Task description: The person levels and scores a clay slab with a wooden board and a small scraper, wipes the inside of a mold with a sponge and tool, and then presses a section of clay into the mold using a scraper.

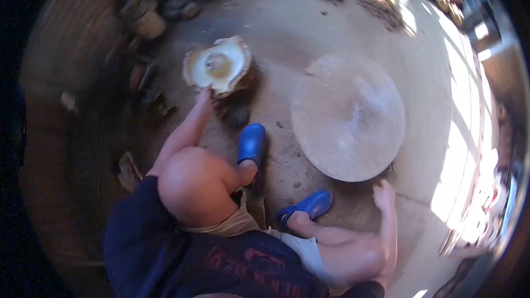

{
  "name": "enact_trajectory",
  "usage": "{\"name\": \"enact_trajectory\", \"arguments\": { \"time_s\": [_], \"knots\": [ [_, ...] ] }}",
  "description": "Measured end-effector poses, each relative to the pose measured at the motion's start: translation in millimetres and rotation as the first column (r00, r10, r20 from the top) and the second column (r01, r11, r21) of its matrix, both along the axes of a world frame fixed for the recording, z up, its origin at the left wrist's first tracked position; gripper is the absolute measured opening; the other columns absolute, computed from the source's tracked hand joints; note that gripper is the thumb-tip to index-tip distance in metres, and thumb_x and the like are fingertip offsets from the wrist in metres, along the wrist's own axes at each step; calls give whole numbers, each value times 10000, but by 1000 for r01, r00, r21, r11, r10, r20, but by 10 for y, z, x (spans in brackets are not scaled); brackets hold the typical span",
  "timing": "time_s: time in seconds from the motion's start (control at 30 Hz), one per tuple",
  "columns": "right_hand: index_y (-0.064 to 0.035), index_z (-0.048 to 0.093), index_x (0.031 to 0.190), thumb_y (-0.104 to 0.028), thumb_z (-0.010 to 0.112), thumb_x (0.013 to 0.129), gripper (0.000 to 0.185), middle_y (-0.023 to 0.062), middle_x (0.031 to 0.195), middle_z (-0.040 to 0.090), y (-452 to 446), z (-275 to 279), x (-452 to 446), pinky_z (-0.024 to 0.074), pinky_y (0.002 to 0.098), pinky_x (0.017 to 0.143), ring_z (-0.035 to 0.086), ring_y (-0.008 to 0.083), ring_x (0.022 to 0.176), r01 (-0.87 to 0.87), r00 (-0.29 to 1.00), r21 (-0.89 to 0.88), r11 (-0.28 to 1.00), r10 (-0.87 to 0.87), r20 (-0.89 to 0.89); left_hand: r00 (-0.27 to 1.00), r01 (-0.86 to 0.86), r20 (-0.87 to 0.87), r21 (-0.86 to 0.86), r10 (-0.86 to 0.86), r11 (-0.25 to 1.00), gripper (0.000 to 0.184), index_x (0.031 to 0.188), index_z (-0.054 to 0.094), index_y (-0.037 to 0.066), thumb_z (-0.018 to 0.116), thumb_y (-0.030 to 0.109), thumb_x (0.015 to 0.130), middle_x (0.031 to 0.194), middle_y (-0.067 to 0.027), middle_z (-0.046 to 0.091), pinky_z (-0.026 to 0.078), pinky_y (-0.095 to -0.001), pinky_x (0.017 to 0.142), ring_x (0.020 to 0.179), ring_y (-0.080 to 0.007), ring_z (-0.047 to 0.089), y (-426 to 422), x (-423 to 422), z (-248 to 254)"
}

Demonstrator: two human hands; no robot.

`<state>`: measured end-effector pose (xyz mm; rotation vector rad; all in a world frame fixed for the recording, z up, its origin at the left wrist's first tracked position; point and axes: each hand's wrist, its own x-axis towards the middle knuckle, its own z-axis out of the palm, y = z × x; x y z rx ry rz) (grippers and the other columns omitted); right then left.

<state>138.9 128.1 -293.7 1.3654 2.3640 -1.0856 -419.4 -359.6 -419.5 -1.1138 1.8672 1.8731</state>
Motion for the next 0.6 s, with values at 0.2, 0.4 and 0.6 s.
{"name": "enact_trajectory", "arguments": {
  "time_s": [0.2, 0.4, 0.6],
  "knots": [
    [9, 691, 1067, -207, 631, 978, 242, 48, 682, 631, 22, -821, 254, 466, 311, 502, 580, 139, 568, 303, 952, -371, 878, -257, 168, 952, 280, 45, 278, -304, 919, 386, 1313, 585, 151, 535, 384, 1010, 1255, -82, 651, 536, -460, 869, 1101, -266, 638, -133, -489, -785],
    [-5, 689, 1005, -294, 661, 906, 306, 271, 1025, 688, -120, -1122, 641, 522, 542, 876, 657, 474, 996, 6, 973, 189, 982, -49, 227, 920, 367, 94, 134, -380, 921, 295, 1161, 639, 144, 618, 280, 901, 1053, -51, 700, 543, -358, 698, 874, -215, 686, 207, -657, -570],
    [-71, 726, 1131, -291, 700, 901, 320, 217, 1090, 727, -1649, -1121, 701, 554, 494, 909, 698, 402, 1035, 492, 868, -45, 869, -494, -54, 817, 564, 129, 32, -563, 825, 292, 1148, 639, 131, 619, 273, 894, 1032, -49, 700, 546, -353, 705, 871, -213, 690, 630, -750, -122]
  ]
}}
